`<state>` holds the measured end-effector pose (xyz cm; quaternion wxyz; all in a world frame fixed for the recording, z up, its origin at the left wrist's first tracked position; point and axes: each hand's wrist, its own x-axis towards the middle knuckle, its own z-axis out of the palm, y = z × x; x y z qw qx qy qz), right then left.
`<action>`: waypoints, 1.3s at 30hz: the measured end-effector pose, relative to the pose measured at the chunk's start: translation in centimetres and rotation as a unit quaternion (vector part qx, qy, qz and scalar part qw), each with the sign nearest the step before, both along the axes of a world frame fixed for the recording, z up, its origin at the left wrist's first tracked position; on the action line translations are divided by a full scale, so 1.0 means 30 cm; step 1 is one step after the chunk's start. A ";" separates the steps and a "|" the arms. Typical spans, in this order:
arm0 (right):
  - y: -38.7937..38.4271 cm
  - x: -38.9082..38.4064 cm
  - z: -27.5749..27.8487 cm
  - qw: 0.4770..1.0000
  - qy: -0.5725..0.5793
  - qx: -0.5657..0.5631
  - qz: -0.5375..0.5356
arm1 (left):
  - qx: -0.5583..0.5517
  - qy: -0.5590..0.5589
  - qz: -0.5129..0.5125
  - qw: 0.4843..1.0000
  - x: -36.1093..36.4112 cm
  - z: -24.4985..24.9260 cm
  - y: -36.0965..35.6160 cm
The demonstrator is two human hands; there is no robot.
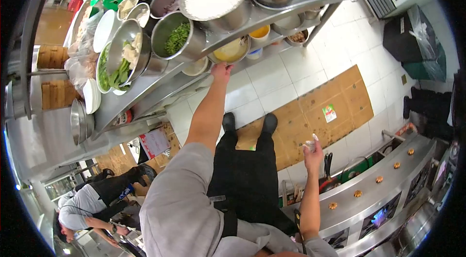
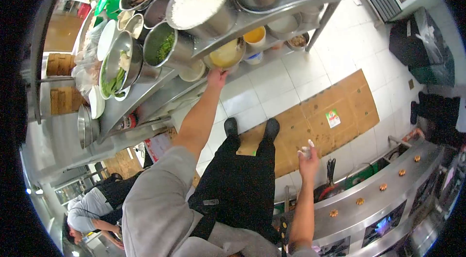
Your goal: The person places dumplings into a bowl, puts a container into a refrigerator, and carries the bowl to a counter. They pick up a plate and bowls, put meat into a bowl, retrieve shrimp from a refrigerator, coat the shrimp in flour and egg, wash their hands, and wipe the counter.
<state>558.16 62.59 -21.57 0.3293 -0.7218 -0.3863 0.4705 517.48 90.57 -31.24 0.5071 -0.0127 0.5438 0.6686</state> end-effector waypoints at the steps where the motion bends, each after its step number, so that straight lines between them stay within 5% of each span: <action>1: 0.027 -0.027 0.015 1.000 -0.005 -0.012 -0.003 | 0.000 -0.020 0.008 1.000 -0.004 -0.003 0.024; 8: 0.155 -0.137 0.042 0.995 0.082 0.008 0.052 | 0.062 -0.055 -0.063 0.994 -0.076 -0.148 0.100; 11: 0.228 -0.197 0.065 0.993 0.022 0.052 0.108 | 0.022 -0.177 -0.008 0.984 -0.055 -0.042 0.116; 14: 0.278 -0.243 0.102 0.990 0.010 0.052 0.130 | 0.055 -0.158 -0.045 0.985 -0.042 -0.066 0.007; 19: 0.317 -0.298 0.130 0.988 0.038 0.073 0.130 | -0.053 -0.146 -0.222 0.962 -0.091 0.309 -0.514; 24: 0.302 -0.362 0.253 0.980 0.014 0.082 0.179 | -0.086 -0.069 -0.060 0.992 -0.420 0.640 -0.885; 26: 0.316 -0.365 0.199 0.969 0.000 0.128 0.209 | -0.113 0.025 -0.048 0.992 -0.548 0.799 -0.903; 29: 0.303 -0.409 0.297 0.967 -0.019 0.133 0.218 | -0.082 0.024 -0.017 0.996 -0.671 1.023 -0.866; 33: 0.300 -0.375 0.340 0.979 -0.047 0.100 0.169 | -0.130 0.142 -0.058 0.980 -0.753 1.069 -0.807; 34: 0.287 -0.389 0.379 0.980 -0.051 0.100 0.163 | -0.151 0.392 -0.064 0.905 -0.788 1.049 -0.795; 35: 0.275 -0.386 0.426 0.988 -0.041 0.067 0.130 | -0.159 0.615 -0.062 0.770 -0.818 1.026 -0.784; 36: 0.269 -0.383 0.487 0.994 -0.031 0.036 0.097 | -0.155 0.612 -0.065 0.773 -0.833 1.043 -0.763; 38: 0.243 -0.378 0.534 0.996 -0.046 0.011 0.080 | -0.280 0.757 -0.159 0.568 -0.858 1.098 -0.730; 39: 0.222 -0.338 0.491 0.989 -0.088 0.069 0.096 | -0.278 0.756 -0.157 0.572 -0.873 1.100 -0.719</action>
